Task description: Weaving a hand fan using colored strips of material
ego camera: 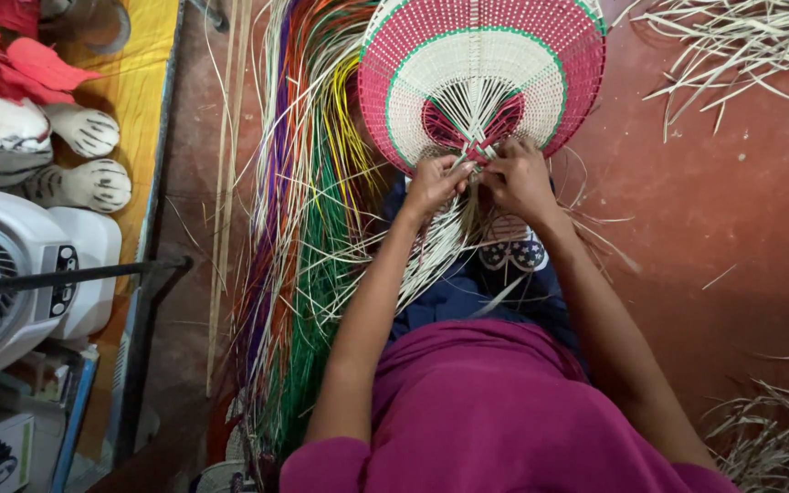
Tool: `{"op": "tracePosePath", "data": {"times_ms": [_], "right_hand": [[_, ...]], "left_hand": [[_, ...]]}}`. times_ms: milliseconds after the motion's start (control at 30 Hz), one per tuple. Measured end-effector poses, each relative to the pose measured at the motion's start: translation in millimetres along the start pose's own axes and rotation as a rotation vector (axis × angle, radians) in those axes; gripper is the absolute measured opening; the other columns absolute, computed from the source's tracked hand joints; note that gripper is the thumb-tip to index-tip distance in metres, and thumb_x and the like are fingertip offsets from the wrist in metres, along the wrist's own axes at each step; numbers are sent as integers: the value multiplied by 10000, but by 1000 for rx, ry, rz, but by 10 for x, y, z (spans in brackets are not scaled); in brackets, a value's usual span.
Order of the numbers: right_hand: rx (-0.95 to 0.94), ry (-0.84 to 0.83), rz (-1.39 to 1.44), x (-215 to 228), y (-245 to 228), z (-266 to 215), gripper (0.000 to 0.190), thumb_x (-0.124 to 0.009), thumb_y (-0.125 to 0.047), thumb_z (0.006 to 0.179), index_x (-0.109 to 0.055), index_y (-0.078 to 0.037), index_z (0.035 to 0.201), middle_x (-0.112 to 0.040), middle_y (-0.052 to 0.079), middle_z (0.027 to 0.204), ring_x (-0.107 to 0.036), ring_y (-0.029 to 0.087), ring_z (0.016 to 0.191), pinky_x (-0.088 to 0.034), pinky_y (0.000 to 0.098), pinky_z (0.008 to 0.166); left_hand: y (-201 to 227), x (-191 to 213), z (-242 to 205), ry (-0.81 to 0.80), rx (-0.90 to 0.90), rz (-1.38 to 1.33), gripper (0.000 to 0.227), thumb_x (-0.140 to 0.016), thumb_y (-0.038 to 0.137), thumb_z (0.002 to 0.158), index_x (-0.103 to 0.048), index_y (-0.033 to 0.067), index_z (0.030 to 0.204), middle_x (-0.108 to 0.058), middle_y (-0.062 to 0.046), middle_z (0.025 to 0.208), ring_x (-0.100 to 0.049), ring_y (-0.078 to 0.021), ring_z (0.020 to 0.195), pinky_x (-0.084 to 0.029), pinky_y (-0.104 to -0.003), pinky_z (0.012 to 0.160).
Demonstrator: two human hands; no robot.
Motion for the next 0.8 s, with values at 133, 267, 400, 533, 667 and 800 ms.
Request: {"op": "tracePosePath", "data": {"times_ms": [133, 267, 400, 533, 667, 800], "right_hand": [[15, 32, -50, 36, -18, -64, 118, -697, -231, 712, -635, -136, 681, -488, 103, 774, -494, 345, 754, -416, 425, 633], [-47, -14, 45, 17, 112, -5, 216, -680, -301, 730, -613, -108, 659, -493, 140, 774, -485, 397, 767, -413, 471, 635], [-130, -30, 29, 74, 26, 139, 230, -700, -301, 721, -621, -95, 655, -463, 181, 758, -450, 450, 746, -385, 538, 621], [-319, -46, 6, 124, -30, 270, 329, -734, -415, 686, -586, -121, 696, -500, 130, 782, -488, 387, 861, -364, 524, 731], [-289, -129, 3, 222, -3, 322, 257, -687, -417, 736, -642, -166, 704, -514, 111, 837, -463, 364, 870, -341, 505, 732], [-275, -135, 25, -160, 297, 248, 249, -633, -447, 768, -637, -210, 692, -535, 81, 775, -535, 331, 808, -398, 460, 690]], "left_hand": [[-380, 106, 192, 15, -114, 142, 153, -626, 188, 774, -600, 40, 749, -545, -39, 467, -439, -46, 360, -307, -146, 330], [-123, 55, 84, 45, -147, 283, 124, -588, 198, 769, -596, 83, 724, -531, -6, 451, -437, -52, 382, -318, -155, 375], [-185, 66, 144, 109, -209, 517, 53, -567, 190, 699, -607, 157, 700, -490, -2, 428, -457, -105, 414, -359, -223, 415], [-188, 34, 133, 133, -247, 528, 48, -540, 147, 692, -582, 127, 682, -453, -13, 424, -420, -107, 425, -330, -213, 421], [-195, 63, 144, 112, -257, 493, 31, -567, 152, 659, -577, 130, 678, -459, -11, 442, -433, -98, 452, -333, -204, 438], [97, -41, 11, 79, -230, 431, 58, -592, 141, 626, -581, 123, 680, -478, 13, 481, -449, -85, 490, -341, -186, 477]]}}
Point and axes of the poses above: each hand's wrist, its own z-axis towards the middle knuckle, its own x-axis out of the back of the hand, y = z × x, the point moved 1 cm from there along z, towards the middle knuckle
